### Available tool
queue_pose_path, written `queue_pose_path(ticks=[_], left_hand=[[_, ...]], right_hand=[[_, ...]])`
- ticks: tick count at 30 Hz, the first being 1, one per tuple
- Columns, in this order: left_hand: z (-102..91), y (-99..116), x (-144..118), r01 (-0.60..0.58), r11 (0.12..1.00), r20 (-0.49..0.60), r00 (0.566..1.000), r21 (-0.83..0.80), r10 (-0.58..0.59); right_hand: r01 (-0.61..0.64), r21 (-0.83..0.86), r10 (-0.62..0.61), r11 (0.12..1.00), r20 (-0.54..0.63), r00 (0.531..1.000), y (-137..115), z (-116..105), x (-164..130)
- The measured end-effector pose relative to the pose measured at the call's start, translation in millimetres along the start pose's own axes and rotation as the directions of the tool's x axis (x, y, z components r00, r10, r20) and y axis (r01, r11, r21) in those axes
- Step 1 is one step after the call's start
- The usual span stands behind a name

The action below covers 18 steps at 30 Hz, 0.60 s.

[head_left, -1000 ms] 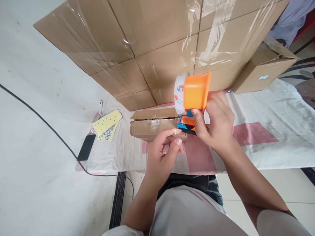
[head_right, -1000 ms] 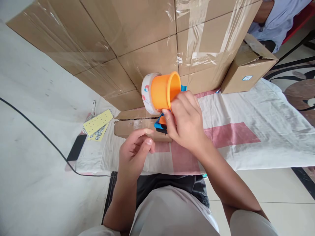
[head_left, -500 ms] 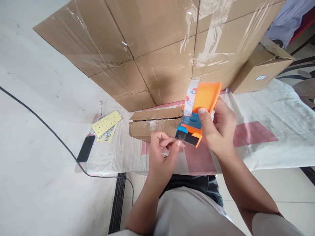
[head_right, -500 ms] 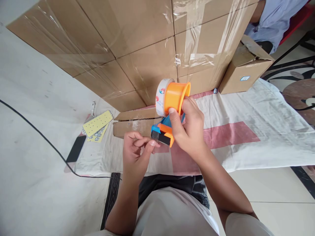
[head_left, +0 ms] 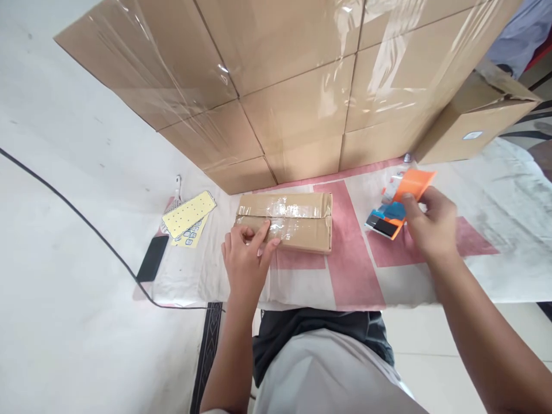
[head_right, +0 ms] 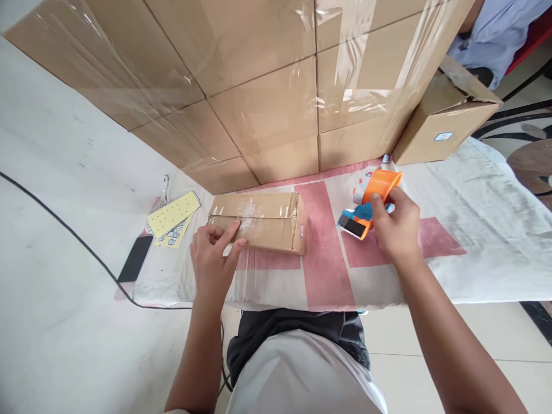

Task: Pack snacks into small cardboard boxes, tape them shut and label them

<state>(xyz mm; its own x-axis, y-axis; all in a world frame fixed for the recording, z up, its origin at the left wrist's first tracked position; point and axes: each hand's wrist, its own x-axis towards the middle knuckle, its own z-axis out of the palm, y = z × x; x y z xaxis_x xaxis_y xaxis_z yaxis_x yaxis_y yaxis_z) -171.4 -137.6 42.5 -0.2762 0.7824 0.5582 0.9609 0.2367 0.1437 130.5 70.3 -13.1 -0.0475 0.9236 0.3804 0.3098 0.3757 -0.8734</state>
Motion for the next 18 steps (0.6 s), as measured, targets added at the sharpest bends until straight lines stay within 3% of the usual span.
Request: queue_pose_path(ticks=[3,6,8,10,13,15,16,18], left_hand=[[1.7,-2.2,2.5,-0.030,0.999,0.005,1.000,0.012,0.030],[3.4,-6.3,4.1,-0.047,0.999,0.018,0.999,-0.008,0.047],[3.9,-9.3,3.9,-0.052,0.999,0.029,0.998,-0.015,0.053],[4.1,-12.2,3.4,-0.075,0.997,0.037,0.996,-0.012,0.075],[5.1,-15.9,2.8,-0.121,0.993,0.026,0.992,0.009,0.121],[6.9,-17.1,3.2,-0.140,0.990,0.002,0.990,0.026,0.140],[8.2,-17.3,3.7,-0.149,0.988,-0.018,0.989,0.034,0.150],[11.2,-17.0,5.1,-0.165,0.985,-0.060,0.984,0.045,0.167]], right_hand=[[-0.138,0.088,0.129,0.987,0.095,0.987,24.5,4.5,5.3],[-0.225,0.146,0.192,0.963,0.211,0.958,28.9,10.6,5.1],[-0.257,0.136,0.224,0.957,0.220,0.950,29.8,14.6,4.0],[-0.218,0.149,0.195,0.964,0.152,0.969,31.5,17.1,2.6],[0.019,0.100,-0.007,0.995,-0.116,0.993,25.2,15.9,-2.9],[0.245,-0.070,-0.255,0.967,-0.223,0.941,7.9,14.0,-10.8],[0.365,-0.132,-0.385,0.922,-0.200,0.901,-4.4,14.4,-15.8],[0.530,-0.115,-0.534,0.840,-0.010,0.845,-31.1,20.5,-26.4]])
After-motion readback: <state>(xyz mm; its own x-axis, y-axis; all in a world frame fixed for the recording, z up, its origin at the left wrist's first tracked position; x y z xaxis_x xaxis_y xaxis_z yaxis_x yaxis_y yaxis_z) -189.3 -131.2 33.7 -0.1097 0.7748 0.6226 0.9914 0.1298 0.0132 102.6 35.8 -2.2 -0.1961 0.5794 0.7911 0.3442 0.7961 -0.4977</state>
